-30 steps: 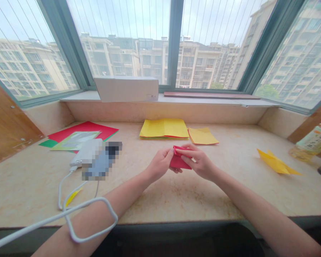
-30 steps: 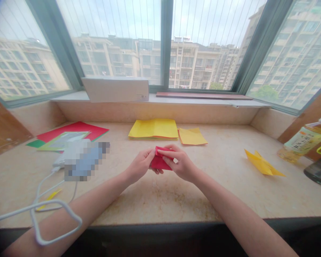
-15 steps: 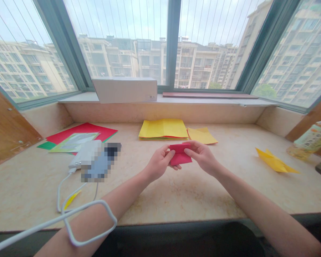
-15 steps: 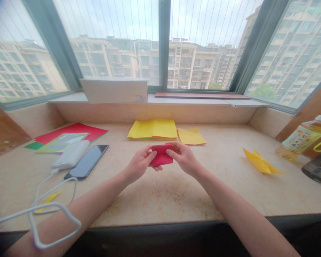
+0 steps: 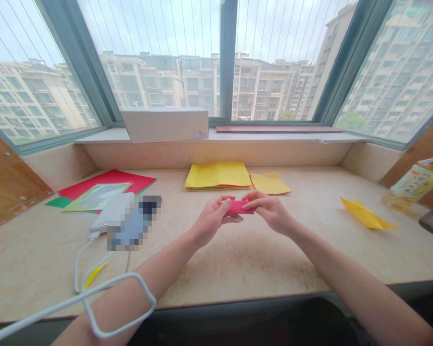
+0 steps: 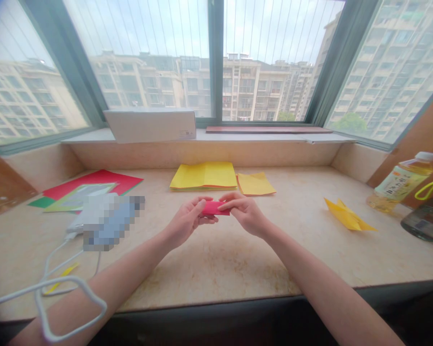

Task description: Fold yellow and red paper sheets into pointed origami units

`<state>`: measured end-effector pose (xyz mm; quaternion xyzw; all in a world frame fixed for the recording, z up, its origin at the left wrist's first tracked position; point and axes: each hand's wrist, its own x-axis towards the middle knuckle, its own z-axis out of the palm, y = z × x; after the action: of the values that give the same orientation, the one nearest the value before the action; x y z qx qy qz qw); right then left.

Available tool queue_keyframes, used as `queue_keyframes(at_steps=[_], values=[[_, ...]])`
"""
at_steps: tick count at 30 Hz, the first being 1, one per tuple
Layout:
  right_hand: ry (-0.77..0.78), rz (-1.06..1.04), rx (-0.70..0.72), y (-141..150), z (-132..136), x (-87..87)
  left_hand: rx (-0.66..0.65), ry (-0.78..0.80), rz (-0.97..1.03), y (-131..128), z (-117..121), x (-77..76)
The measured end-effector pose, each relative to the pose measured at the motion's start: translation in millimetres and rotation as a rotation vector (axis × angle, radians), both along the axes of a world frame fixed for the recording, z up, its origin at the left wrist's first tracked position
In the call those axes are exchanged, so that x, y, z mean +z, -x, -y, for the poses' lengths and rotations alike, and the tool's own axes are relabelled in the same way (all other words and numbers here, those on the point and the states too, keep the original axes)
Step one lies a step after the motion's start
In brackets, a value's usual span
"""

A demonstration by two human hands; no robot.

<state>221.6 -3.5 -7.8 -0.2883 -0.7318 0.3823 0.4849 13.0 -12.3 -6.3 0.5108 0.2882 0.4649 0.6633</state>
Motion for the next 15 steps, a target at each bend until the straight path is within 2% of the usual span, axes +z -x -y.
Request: queue_keyframes(at_steps=[4, 10, 15], values=[[0.018, 0.054, 0.043, 2.3, 4.0, 1.4, 0.054, -0.048, -0.077, -0.6, -2.6, -2.4], [0.138, 0.038, -0.03, 3.1, 1.8, 1.5, 0.051, -0.114, -0.043, -0.4, -2.1, 2.0], [0.088, 0.148, -0.088, 5.8, 1.4, -0.6, -0.005, -0.12, -0.207, -0.5, 3.5, 4.8]])
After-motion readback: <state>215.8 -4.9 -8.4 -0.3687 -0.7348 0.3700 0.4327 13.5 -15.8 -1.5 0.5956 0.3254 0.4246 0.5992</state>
